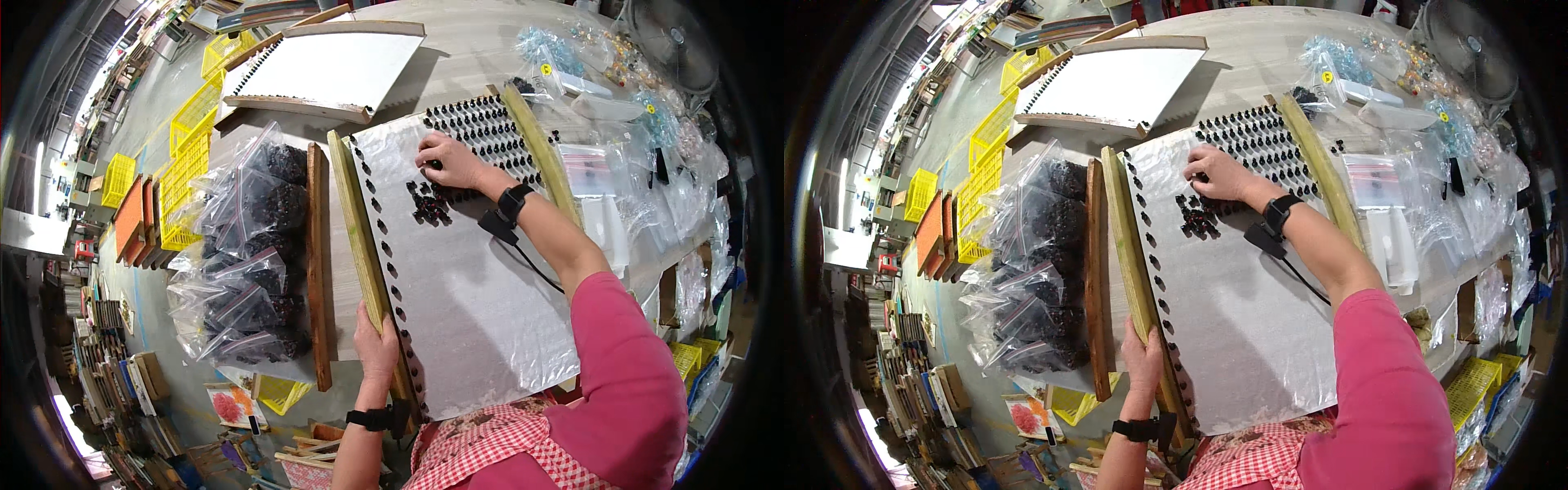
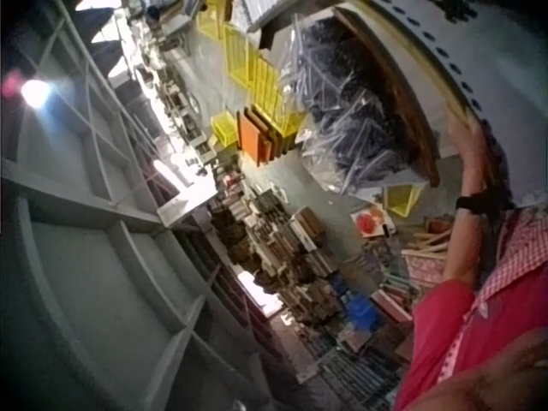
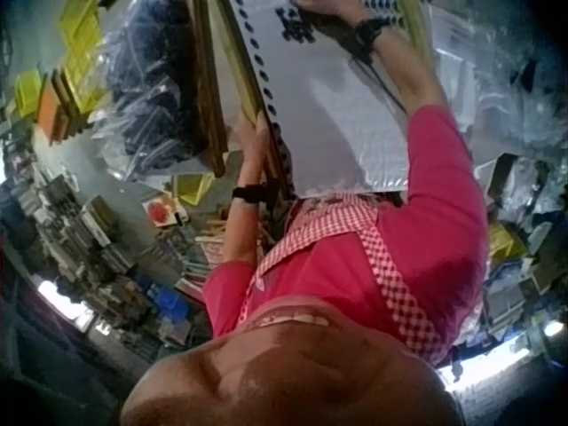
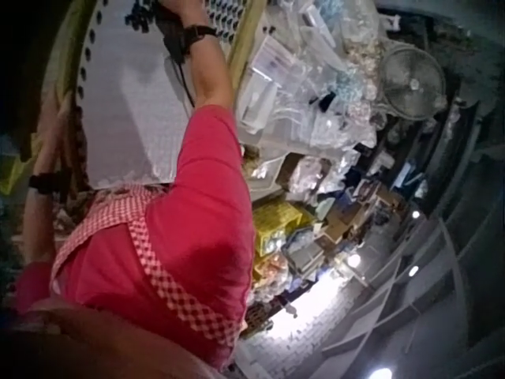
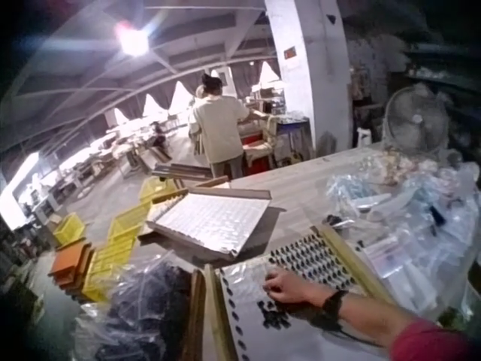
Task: Sorting small black plastic components and arranging them into a molded grid tray.
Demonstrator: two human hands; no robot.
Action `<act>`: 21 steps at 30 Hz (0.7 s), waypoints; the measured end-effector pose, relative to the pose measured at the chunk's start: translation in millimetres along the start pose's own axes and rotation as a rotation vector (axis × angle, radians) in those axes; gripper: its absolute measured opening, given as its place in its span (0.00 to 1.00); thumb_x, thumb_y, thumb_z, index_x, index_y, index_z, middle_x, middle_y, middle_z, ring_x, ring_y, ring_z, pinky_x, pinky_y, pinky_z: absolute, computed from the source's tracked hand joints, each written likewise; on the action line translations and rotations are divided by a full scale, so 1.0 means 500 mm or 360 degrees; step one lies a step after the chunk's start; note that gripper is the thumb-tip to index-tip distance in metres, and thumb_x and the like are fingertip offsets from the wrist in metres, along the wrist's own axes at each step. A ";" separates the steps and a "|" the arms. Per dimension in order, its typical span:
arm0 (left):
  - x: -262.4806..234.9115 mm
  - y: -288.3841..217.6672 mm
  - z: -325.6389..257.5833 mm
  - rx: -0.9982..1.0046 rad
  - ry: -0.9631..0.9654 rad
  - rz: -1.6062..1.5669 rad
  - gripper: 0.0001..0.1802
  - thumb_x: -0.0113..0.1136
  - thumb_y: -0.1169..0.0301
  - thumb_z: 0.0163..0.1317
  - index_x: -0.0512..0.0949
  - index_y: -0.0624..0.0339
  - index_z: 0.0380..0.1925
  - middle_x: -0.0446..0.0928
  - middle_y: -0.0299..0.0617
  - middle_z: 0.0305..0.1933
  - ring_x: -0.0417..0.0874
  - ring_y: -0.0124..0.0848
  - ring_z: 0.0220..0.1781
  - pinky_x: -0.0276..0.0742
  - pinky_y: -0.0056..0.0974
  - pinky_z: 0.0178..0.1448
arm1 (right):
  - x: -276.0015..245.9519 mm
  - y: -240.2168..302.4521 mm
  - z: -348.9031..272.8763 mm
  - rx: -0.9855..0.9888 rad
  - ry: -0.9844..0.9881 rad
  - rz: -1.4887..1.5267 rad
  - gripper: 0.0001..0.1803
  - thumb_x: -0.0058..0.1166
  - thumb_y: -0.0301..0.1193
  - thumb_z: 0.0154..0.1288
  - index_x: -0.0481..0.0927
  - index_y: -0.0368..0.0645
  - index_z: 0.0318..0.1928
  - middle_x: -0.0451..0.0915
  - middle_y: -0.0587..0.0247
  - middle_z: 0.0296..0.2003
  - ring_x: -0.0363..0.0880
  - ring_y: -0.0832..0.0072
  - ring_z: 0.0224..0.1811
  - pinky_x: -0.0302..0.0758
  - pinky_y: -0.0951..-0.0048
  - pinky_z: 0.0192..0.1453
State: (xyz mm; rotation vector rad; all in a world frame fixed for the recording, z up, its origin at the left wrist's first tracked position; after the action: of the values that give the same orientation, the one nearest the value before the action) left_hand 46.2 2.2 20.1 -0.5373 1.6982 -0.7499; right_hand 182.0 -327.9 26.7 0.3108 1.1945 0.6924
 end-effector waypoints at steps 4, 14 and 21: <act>-0.004 -0.017 0.001 -0.0028 0.0015 -0.0052 0.25 0.53 0.74 0.60 0.64 0.70 0.58 0.77 0.63 0.43 0.79 0.58 0.45 0.74 0.49 0.47 | -0.020 0.019 -0.060 0.0085 0.0023 0.0009 0.08 0.53 0.26 0.52 0.82 0.41 0.34 0.76 0.59 0.38 0.74 0.61 0.48 0.72 0.66 0.54; -0.007 -0.028 0.003 -0.0062 0.0050 -0.0107 0.25 0.53 0.75 0.60 0.64 0.69 0.58 0.77 0.63 0.43 0.79 0.58 0.45 0.74 0.49 0.47 | -0.108 -0.034 0.054 -0.0089 -0.0237 -0.0554 0.19 0.54 0.41 0.58 0.82 0.50 0.49 0.77 0.62 0.52 0.73 0.64 0.56 0.66 0.61 0.63; 0.000 -0.011 -0.008 -0.0034 -0.0004 -0.0020 0.25 0.53 0.74 0.60 0.64 0.72 0.58 0.77 0.64 0.43 0.79 0.57 0.47 0.74 0.49 0.50 | -0.051 -0.153 0.073 0.0367 0.0033 -0.0650 0.19 0.52 0.44 0.63 0.80 0.50 0.51 0.76 0.62 0.55 0.70 0.63 0.62 0.66 0.63 0.66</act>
State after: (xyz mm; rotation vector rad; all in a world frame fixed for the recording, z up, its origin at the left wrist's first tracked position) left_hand 42.0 -0.7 24.4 -0.5642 1.7035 -0.7405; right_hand 235.9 -397.1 15.4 0.2403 1.3100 0.2035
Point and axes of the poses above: each hand's wrist, its own z-axis towards the middle knuckle, its own x-axis out of the palm, y = z × x, the point moved 4 cm from there along z, towards the middle knuckle
